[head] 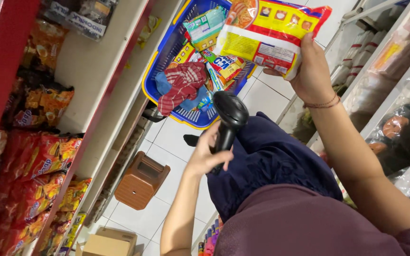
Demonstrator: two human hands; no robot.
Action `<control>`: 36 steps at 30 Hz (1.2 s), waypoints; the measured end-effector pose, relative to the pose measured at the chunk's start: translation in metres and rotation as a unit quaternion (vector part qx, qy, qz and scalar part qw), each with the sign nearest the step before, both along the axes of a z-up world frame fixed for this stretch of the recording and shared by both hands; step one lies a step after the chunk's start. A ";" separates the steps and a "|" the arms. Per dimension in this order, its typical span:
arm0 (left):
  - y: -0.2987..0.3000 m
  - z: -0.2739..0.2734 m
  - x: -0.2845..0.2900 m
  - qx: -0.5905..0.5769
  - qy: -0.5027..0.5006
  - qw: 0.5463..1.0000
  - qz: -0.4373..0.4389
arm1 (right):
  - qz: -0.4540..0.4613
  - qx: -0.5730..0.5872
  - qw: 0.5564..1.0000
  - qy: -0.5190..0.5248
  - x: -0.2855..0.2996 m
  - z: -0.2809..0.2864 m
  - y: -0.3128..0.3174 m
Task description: Wiping instant noodle packets with a cloth, scanning their barcodes, and placing them onto shelves in a grocery store.
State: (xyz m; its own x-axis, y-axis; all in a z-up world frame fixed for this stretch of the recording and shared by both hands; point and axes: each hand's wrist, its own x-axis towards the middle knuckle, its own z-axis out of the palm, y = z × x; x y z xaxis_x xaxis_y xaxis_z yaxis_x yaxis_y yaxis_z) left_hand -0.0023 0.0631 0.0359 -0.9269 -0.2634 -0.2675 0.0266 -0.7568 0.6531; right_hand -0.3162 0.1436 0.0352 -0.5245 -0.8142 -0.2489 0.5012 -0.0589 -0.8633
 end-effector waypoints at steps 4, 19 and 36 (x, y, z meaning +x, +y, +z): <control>0.018 0.026 -0.008 -0.010 0.004 1.000 -0.029 | 0.005 -0.008 1.000 -0.009 0.005 0.006 -0.005; 0.044 0.048 -0.006 -0.030 0.117 0.983 -0.135 | 0.052 -0.015 0.998 -0.026 0.021 0.025 -0.015; 0.045 0.047 0.000 -0.021 0.119 0.985 -0.122 | 0.050 -0.025 0.997 -0.047 0.023 0.022 -0.013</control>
State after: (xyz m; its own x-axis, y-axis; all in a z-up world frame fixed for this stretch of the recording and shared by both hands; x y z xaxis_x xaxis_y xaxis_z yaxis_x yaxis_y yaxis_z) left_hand -0.0025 0.1079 0.0831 -0.9991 -0.0303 -0.0294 0.0021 -0.7318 0.6815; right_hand -0.2935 0.1304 0.0571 -0.4171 -0.8735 -0.2510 0.5853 -0.0469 -0.8094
